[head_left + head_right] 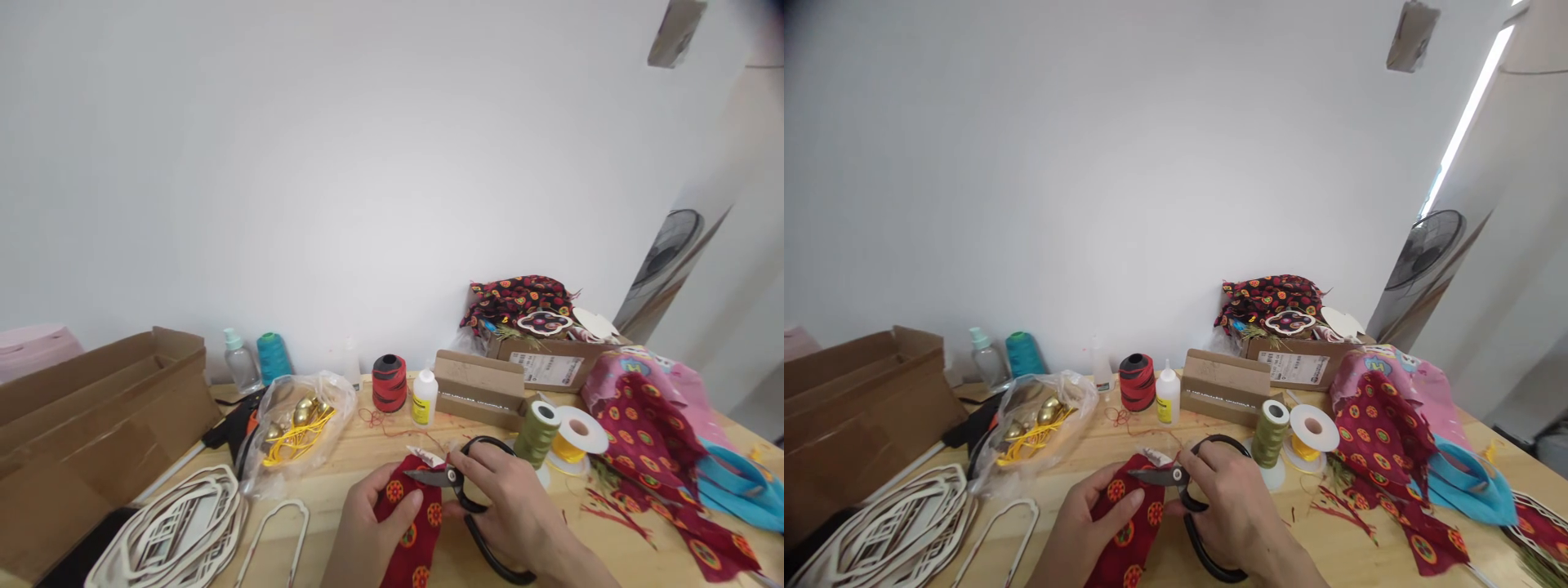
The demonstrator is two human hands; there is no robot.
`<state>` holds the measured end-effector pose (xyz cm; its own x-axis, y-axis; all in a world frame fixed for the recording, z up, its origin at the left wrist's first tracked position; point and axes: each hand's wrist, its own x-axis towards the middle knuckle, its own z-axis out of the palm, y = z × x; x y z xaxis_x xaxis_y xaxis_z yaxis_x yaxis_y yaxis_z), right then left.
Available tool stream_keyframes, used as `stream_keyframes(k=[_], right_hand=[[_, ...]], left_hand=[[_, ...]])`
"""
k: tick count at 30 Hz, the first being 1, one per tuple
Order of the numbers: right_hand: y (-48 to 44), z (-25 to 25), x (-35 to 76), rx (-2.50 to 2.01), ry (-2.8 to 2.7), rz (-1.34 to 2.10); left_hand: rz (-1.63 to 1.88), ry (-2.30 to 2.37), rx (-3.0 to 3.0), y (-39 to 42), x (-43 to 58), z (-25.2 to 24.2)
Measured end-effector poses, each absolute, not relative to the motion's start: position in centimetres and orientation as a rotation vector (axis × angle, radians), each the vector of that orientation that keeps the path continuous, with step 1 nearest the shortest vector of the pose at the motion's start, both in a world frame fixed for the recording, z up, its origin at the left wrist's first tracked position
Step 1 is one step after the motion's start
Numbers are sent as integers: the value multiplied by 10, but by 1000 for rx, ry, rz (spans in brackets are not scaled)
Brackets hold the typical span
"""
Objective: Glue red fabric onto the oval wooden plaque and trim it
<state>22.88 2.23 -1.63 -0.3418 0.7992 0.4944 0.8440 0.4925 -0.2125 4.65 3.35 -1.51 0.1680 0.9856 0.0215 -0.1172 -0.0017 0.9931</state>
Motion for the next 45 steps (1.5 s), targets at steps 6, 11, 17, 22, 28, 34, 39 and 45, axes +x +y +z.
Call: stream_keyframes(k=[6,11,17,22,28,34,39,45], right_hand=[[23,-17,229,-1365,-2209,-99],[23,-19,229,-1363,-2185,-144],[23,-17,228,-1352,-2206,-143],[23,-20,229,-1328,-2212,-171],[23,-16,230,-1305,-2251,-178],[22,-8,234,-1311,-2311,-123],[24,-8,237,-1379,-2264,6],[24,-6,235,-1312,-2154,292]], left_hand=[[1134,986,1201,33,46,-15],[1123,979,1207,33,45,-15],[1125,980,1213,33,47,-14],[1118,989,1206,33,47,-14],[1113,967,1229,34,45,-17],[1122,995,1239,34,44,-17],[1077,974,1255,36,42,-16],[1035,952,1204,40,38,-12]])
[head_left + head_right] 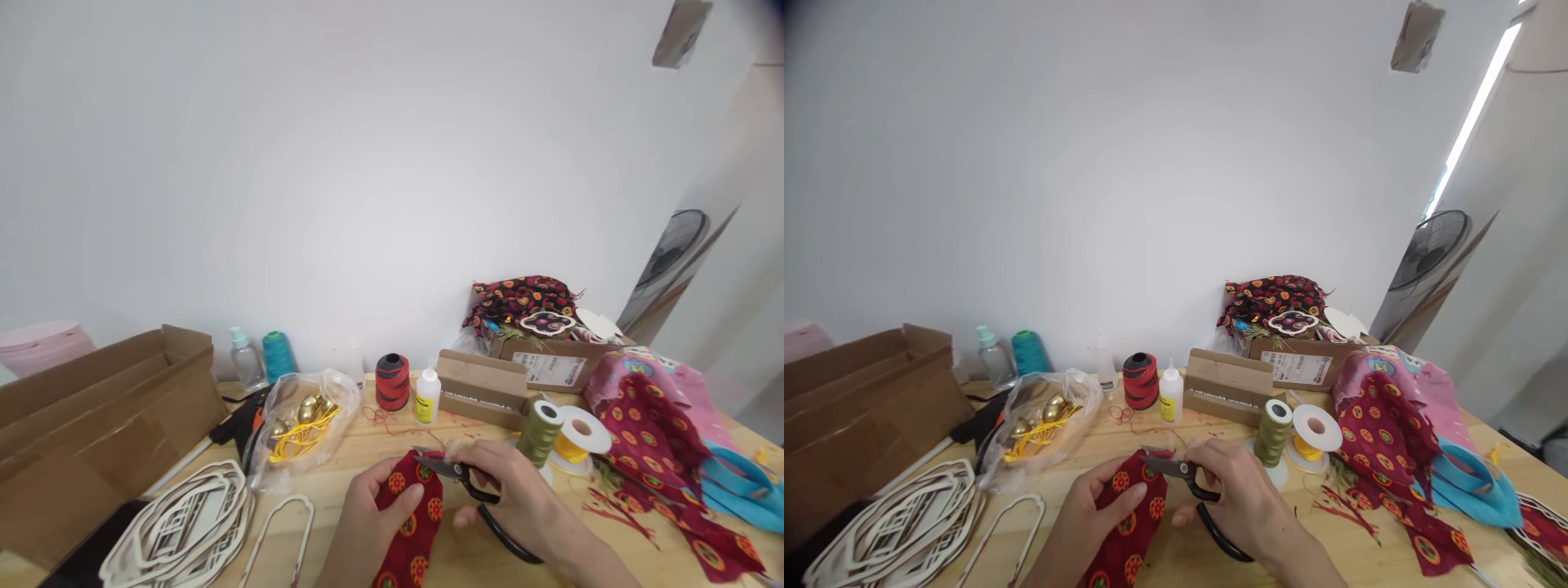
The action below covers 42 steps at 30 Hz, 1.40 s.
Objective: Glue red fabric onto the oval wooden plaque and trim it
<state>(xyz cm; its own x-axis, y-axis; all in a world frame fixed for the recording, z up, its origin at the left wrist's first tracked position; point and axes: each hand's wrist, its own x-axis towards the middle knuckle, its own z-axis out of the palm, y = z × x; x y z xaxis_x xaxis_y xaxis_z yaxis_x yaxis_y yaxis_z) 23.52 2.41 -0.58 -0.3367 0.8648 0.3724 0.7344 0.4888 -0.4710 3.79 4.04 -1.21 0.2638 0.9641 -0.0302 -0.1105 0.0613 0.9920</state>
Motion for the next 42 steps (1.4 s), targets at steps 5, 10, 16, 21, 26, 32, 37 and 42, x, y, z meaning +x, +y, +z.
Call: stream_keyframes(k=[5,10,16,21,26,32,37,42], right_hand=[[24,-7,236,-1316,-2054,377],[26,-10,237,-1374,-1852,350],[19,-3,225,-1171,-1726,191],[15,-7,215,-1157,-1747,386],[16,-10,210,-1108,-1584,756],[18,-5,203,-983,-958,1107],[18,-11,198,-876,-699,1140],[15,-11,189,-849,-636,1165]], left_hand=[[1085,1005,1152,41,39,-15],[1115,1009,1073,39,40,-16],[1070,1042,1158,37,38,-13],[886,972,1308,31,43,-11],[974,984,1151,30,44,-11],[1018,712,732,28,43,-4],[1084,500,715,21,58,-6],[1105,617,690,17,67,-10]])
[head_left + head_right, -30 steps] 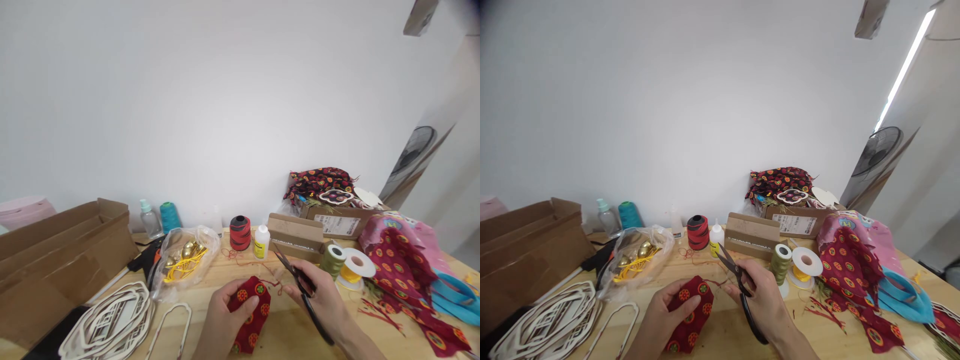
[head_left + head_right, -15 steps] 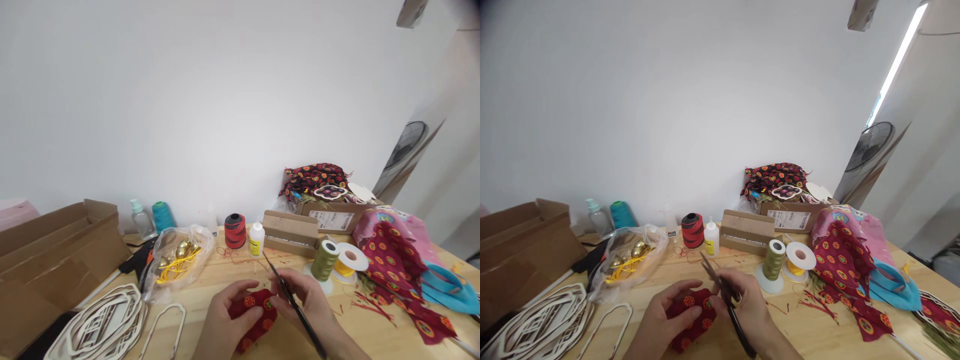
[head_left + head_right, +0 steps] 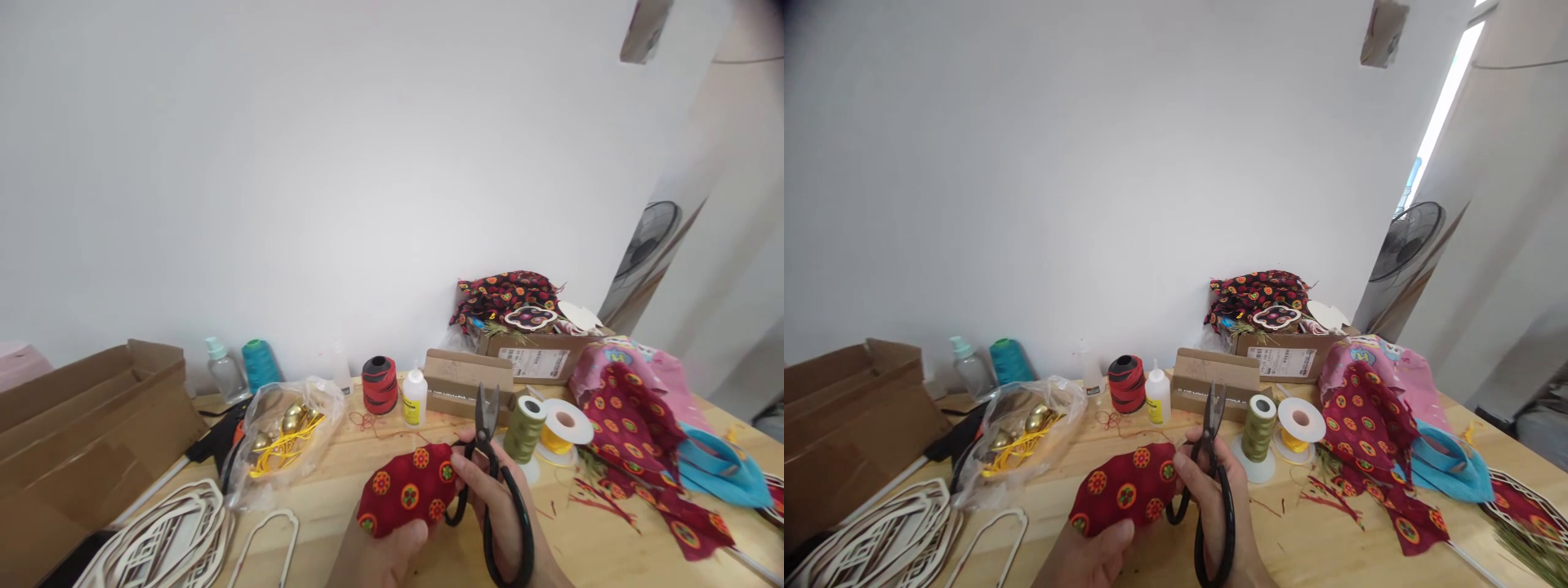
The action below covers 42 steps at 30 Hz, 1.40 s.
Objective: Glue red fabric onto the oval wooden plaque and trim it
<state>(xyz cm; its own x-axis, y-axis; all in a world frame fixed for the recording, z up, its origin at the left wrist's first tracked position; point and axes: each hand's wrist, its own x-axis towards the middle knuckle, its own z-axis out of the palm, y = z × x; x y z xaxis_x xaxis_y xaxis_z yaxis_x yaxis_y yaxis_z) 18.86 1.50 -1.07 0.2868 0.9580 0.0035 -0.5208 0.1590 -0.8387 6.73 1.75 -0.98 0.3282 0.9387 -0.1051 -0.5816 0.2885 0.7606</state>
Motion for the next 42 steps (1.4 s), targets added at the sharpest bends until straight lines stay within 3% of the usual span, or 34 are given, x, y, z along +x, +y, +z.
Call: stream_keyframes(k=[7,11,15,42], right_hand=[[20,-6,206,-1139,-1250,876],[23,-3,220,-1305,-1733,534],[19,-3,218,-1405,-1949,437],[18,-9,216,-1538,-2008,155]], left_hand=[[1370,1001,573,31,57,-7],[1563,1023,597,38,45,-7],[1613,1008,665,41,37,-8],[1515,1162,708,38,46,-8]])
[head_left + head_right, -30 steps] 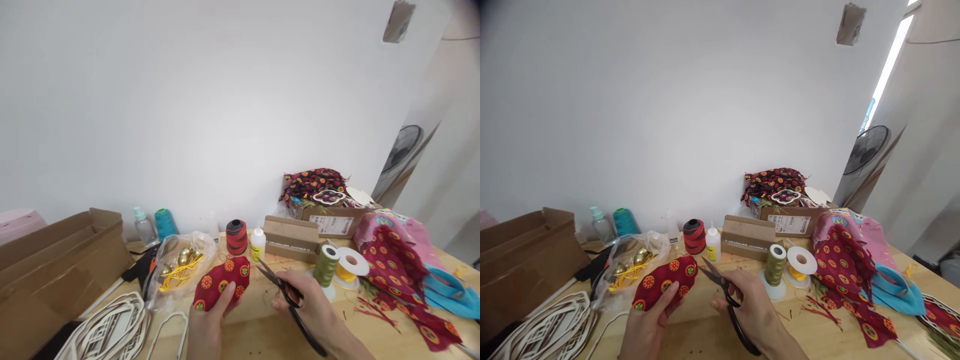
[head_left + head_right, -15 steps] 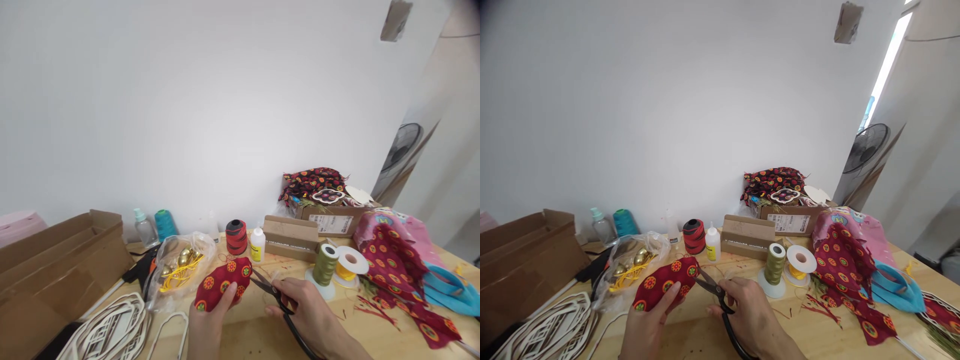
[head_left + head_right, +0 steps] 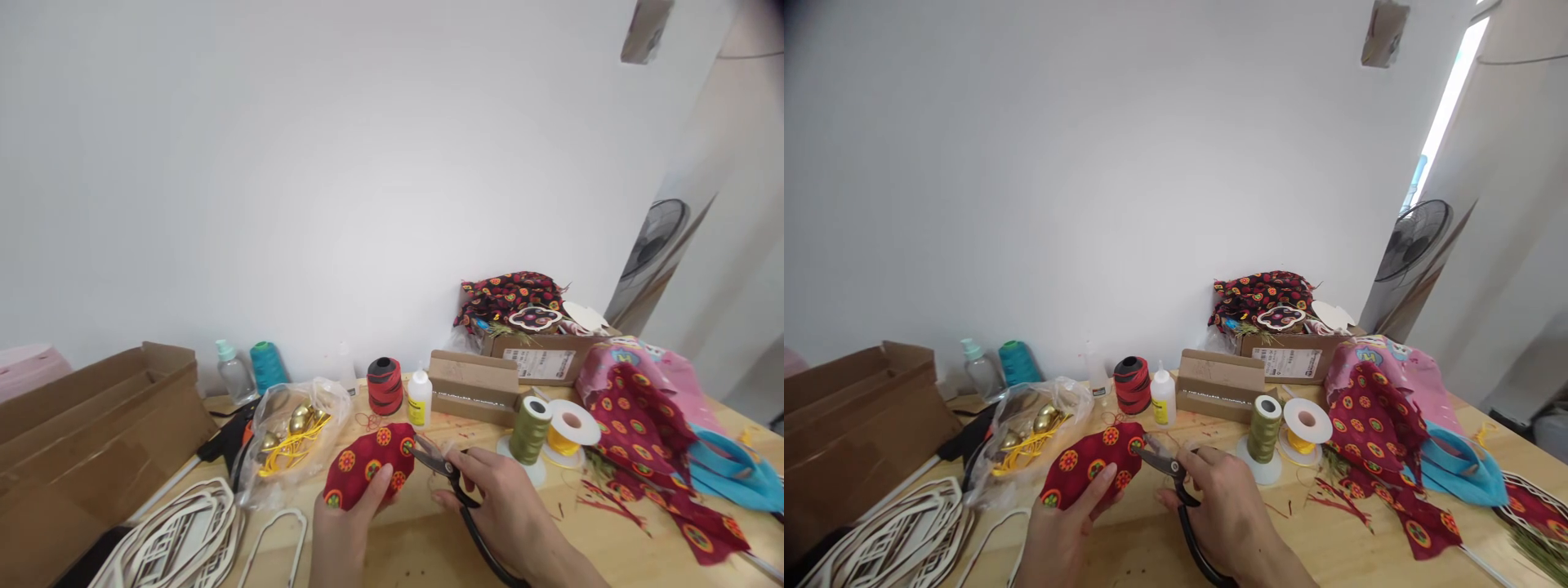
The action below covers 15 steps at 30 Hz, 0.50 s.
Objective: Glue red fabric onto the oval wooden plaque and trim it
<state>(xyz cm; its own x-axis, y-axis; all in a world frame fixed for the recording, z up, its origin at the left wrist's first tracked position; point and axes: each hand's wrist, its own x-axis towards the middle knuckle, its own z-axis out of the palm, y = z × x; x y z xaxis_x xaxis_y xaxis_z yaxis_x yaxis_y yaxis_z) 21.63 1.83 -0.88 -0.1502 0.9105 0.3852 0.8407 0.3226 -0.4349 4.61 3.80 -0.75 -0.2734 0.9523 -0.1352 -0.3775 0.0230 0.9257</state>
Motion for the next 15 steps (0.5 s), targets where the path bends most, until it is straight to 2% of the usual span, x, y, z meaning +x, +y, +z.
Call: stream_keyframes(k=[15], right_hand=[[18,-11,215,-1523,-2036,-49]], left_hand=[[1485,1057,620,33,53,-9]])
